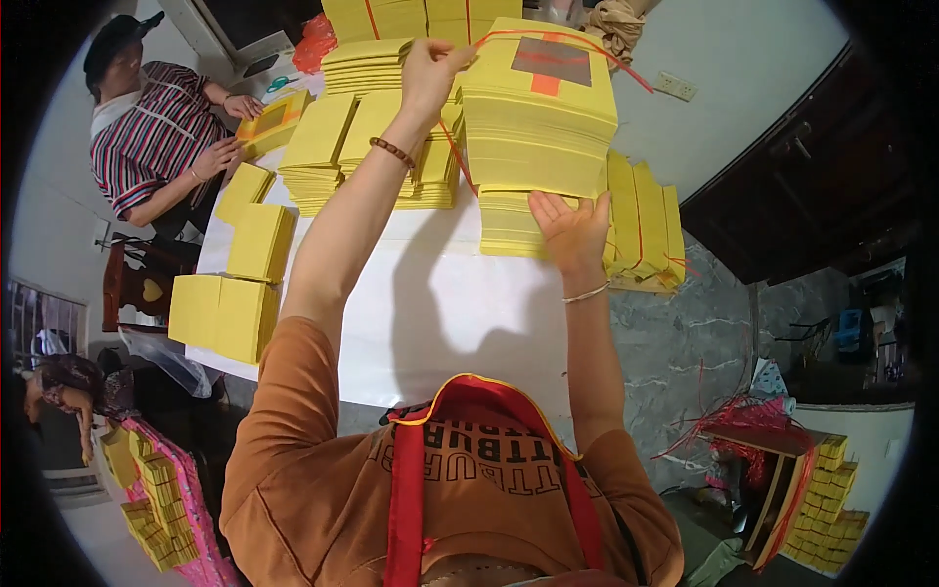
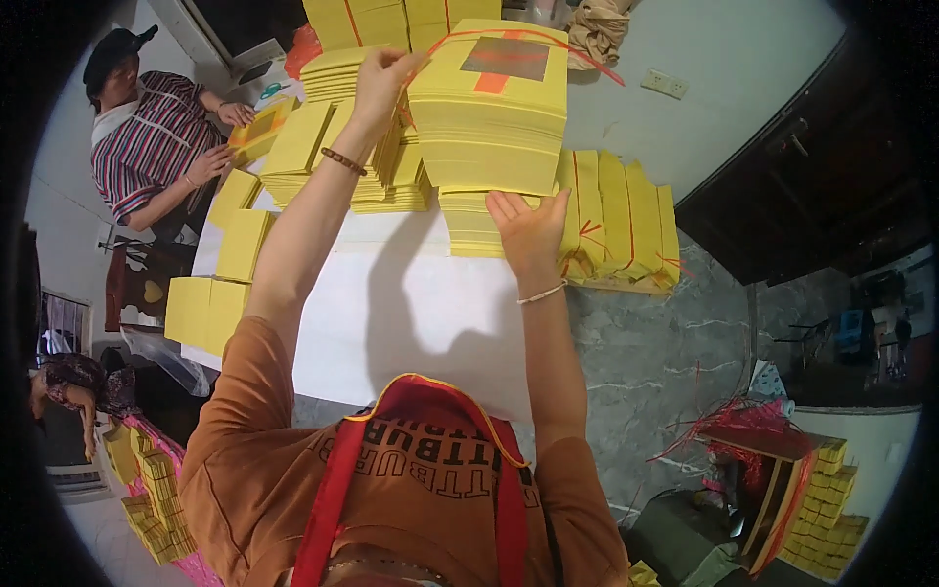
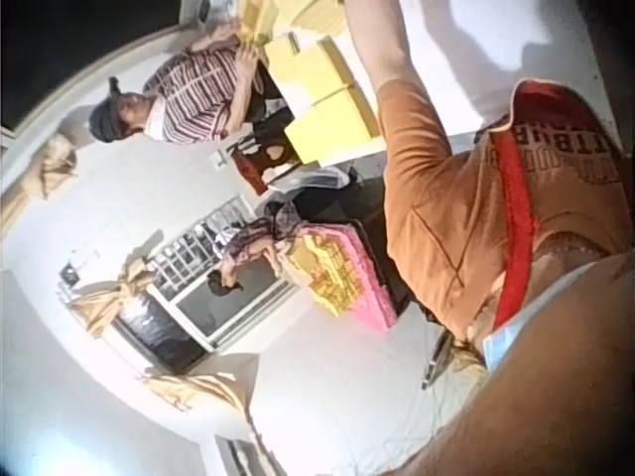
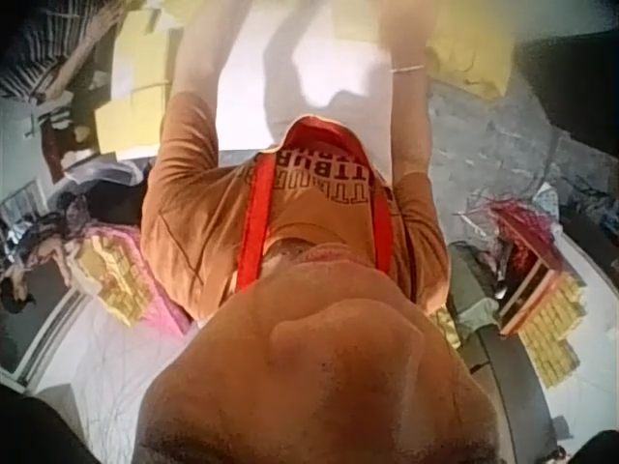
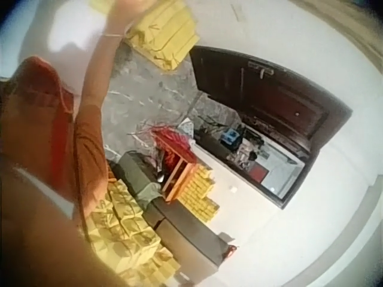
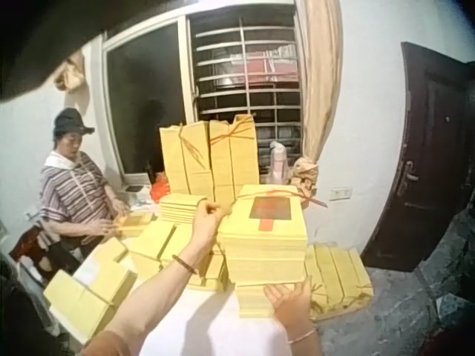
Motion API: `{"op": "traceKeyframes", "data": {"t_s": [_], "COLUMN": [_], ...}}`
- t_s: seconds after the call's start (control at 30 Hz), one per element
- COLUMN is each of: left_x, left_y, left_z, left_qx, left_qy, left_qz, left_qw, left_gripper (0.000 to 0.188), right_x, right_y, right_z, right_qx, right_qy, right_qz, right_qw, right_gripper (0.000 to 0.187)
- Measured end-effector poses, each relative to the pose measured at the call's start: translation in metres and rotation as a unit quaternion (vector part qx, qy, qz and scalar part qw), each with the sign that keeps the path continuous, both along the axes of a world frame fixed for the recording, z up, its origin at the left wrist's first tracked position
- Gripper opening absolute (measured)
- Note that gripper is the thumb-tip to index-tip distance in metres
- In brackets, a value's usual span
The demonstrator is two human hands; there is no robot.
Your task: Applying small metallic foil squares to the top of paper stacks and organizing them.
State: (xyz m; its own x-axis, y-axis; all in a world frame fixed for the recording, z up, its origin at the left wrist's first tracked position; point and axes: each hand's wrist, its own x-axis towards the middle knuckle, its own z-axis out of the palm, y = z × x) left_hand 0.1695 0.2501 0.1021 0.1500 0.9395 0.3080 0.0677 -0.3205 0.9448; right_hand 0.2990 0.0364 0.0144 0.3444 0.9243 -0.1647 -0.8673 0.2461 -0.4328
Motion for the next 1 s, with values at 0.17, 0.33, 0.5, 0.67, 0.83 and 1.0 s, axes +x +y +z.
{"op": "traceKeyframes", "data": {"t_s": [0.17, 0.33, 0.5, 0.67, 0.83, 1.0], "left_x": [-0.004, -0.013, -0.020, -0.015, -0.019, -0.022], "left_y": [-0.025, -0.021, -0.014, -0.007, 0.023, 0.030], "left_z": [0.017, 0.023, 0.012, 0.012, 0.004, 0.005], "left_qx": [0.323, 0.103, -0.212, -0.309, -0.360, -0.360], "left_qy": [0.338, 0.285, 0.106, -0.037, -0.108, -0.138], "left_qz": [0.231, -0.037, -0.234, -0.299, -0.343, -0.361], "left_qw": [0.853, 0.952, 0.943, 0.902, 0.861, 0.849], "left_gripper": [0.039, 0.048, 0.047, 0.048, 0.046, 0.042], "right_x": [0.007, 0.016, 0.013, 0.021, 0.043, 0.057], "right_y": [0.001, 0.007, 0.000, 0.001, 0.027, 0.060], "right_z": [0.003, -0.009, 0.002, 0.012, 0.019, 0.036], "right_qx": [0.005, 0.036, 0.015, 0.016, 0.011, -0.061], "right_qy": [-0.059, 0.004, 0.012, 0.010, -0.103, -0.162], "right_qz": [0.018, -0.013, -0.013, 0.012, 0.118, 0.198], "right_qw": [0.998, 0.999, 1.000, 1.000, 0.988, 0.965], "right_gripper": [0.071, 0.072, 0.075, 0.079, 0.083, 0.075]}}
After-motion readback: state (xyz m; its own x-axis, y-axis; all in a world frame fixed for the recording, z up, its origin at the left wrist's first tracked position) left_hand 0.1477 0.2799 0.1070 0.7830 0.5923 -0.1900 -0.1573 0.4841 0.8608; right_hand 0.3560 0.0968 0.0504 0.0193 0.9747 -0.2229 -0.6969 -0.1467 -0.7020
